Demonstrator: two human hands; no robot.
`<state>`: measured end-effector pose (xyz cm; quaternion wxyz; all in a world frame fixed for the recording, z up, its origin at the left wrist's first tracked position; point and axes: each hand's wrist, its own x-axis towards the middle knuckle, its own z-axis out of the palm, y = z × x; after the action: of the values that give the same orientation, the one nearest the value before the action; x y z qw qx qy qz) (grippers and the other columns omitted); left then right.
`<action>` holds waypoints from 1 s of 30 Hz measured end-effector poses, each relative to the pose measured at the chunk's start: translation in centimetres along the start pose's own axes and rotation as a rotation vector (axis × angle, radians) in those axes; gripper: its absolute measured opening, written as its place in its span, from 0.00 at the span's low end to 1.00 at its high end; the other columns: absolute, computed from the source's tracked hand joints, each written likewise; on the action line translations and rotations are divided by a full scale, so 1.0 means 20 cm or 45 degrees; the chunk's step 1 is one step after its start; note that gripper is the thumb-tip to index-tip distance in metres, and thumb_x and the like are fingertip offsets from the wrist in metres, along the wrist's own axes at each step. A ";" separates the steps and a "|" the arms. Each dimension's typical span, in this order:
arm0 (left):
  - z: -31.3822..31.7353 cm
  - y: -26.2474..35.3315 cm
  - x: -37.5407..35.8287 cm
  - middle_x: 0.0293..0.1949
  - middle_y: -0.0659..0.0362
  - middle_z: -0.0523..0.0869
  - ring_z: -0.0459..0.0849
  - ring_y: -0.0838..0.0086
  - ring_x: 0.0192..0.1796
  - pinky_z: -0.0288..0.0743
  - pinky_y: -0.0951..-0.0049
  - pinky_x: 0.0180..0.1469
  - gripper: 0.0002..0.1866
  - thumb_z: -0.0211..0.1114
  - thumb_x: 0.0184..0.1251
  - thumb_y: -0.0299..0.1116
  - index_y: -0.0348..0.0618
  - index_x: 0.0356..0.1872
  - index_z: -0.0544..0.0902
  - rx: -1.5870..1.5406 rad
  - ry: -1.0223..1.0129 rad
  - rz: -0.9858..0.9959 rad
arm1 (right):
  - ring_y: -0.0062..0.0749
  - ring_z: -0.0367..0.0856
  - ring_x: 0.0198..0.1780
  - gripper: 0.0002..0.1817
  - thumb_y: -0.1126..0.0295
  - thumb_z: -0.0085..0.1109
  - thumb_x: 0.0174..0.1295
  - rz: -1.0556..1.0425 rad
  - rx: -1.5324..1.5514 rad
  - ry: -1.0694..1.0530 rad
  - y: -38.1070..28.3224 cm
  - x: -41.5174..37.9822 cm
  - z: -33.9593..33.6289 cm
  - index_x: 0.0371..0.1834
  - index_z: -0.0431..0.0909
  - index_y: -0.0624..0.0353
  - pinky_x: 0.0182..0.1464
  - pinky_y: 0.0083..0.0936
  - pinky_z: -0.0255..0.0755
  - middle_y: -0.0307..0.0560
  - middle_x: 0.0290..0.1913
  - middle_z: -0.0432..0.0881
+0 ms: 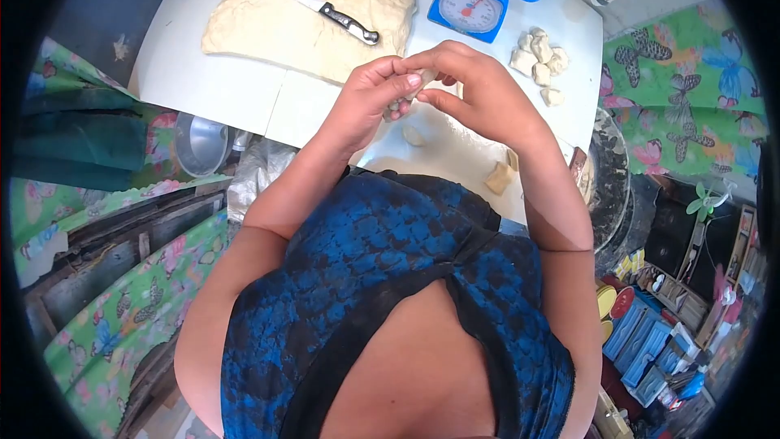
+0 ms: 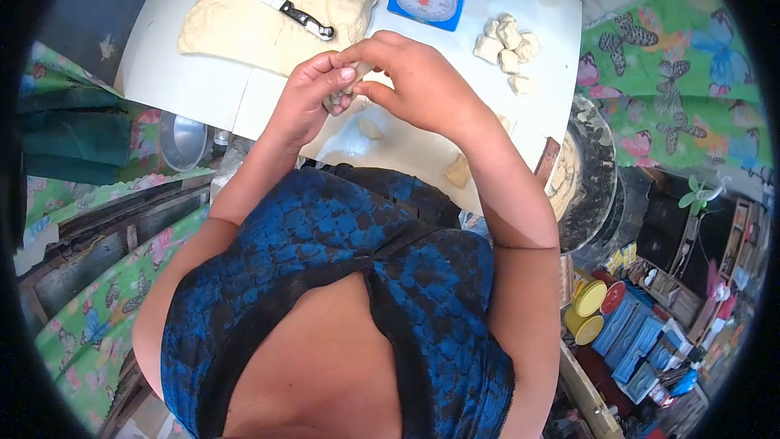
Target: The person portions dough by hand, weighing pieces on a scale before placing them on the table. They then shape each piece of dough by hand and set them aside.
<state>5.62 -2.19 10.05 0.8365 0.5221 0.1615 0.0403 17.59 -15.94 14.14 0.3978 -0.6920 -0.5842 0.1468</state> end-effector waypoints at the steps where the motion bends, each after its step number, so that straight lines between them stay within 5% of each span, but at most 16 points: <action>1: 0.00 0.00 0.00 0.27 0.65 0.80 0.71 0.85 0.27 0.62 0.86 0.28 0.06 0.61 0.64 0.34 0.42 0.35 0.79 0.002 -0.002 -0.001 | 0.31 0.78 0.36 0.17 0.71 0.63 0.54 0.121 0.029 -0.015 0.00 -0.01 0.01 0.48 0.78 0.55 0.39 0.25 0.73 0.45 0.38 0.79; 9: -0.03 -0.05 -0.03 0.26 0.64 0.79 0.72 0.85 0.24 0.64 0.86 0.26 0.06 0.60 0.63 0.33 0.42 0.35 0.78 0.026 -0.031 -0.064 | 0.30 0.78 0.32 0.10 0.74 0.61 0.55 0.165 0.078 0.062 -0.01 -0.05 0.05 0.41 0.81 0.58 0.36 0.23 0.73 0.46 0.31 0.79; 11: -0.03 -0.05 -0.03 0.26 0.64 0.79 0.72 0.85 0.24 0.64 0.86 0.26 0.06 0.60 0.63 0.32 0.42 0.34 0.78 0.021 -0.042 -0.061 | 0.42 0.80 0.35 0.12 0.72 0.59 0.54 0.193 0.127 0.012 -0.02 -0.06 0.04 0.42 0.80 0.57 0.38 0.29 0.74 0.50 0.36 0.80; 15: -0.03 -0.05 -0.04 0.25 0.63 0.78 0.72 0.84 0.24 0.64 0.85 0.25 0.05 0.59 0.63 0.31 0.41 0.33 0.77 0.027 -0.043 -0.066 | 0.42 0.80 0.35 0.11 0.73 0.59 0.54 0.174 0.080 0.007 -0.03 -0.06 0.04 0.42 0.80 0.56 0.38 0.29 0.74 0.50 0.35 0.80; 17: -0.04 -0.06 -0.04 0.24 0.63 0.78 0.72 0.84 0.24 0.64 0.84 0.25 0.04 0.59 0.63 0.31 0.42 0.33 0.77 0.013 -0.046 -0.074 | 0.30 0.79 0.33 0.11 0.76 0.61 0.54 0.064 0.020 -0.005 -0.04 -0.05 -0.01 0.42 0.81 0.58 0.37 0.23 0.73 0.46 0.33 0.80; 23: -0.10 -0.10 -0.04 0.24 0.62 0.78 0.73 0.82 0.23 0.64 0.83 0.25 0.03 0.58 0.62 0.29 0.42 0.31 0.75 -0.025 -0.002 -0.121 | 0.24 0.77 0.37 0.12 0.73 0.59 0.58 0.024 -0.421 0.519 0.11 0.12 -0.41 0.46 0.80 0.56 0.41 0.21 0.72 0.41 0.39 0.80; 26: -0.16 -0.17 -0.02 0.24 0.63 0.76 0.72 0.82 0.25 0.62 0.83 0.25 0.03 0.59 0.62 0.29 0.42 0.32 0.76 -0.152 -0.032 -0.158 | 0.30 0.78 0.44 0.18 0.70 0.60 0.57 0.186 -0.485 0.414 0.24 0.25 -0.58 0.52 0.77 0.53 0.47 0.27 0.73 0.45 0.45 0.79; 29: -0.20 -0.22 -0.01 0.24 0.63 0.76 0.72 0.81 0.24 0.61 0.83 0.25 0.03 0.59 0.62 0.29 0.43 0.31 0.75 -0.177 -0.008 -0.226 | 0.39 0.81 0.36 0.18 0.69 0.65 0.48 0.043 -0.701 0.316 0.34 0.38 -0.65 0.44 0.79 0.60 0.41 0.31 0.73 0.53 0.33 0.83; 30: -0.21 -0.23 -0.01 0.24 0.63 0.76 0.71 0.82 0.24 0.61 0.83 0.25 0.03 0.59 0.63 0.30 0.44 0.31 0.75 -0.180 -0.013 -0.229 | 0.38 0.79 0.44 0.20 0.69 0.63 0.52 0.145 -0.674 0.179 0.42 0.41 -0.65 0.51 0.77 0.55 0.47 0.32 0.72 0.51 0.42 0.80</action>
<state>3.71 -0.72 4.41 0.8723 0.4454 0.2002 -0.0260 34.32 -13.19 18.58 0.2339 -0.8121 -0.5333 -0.0372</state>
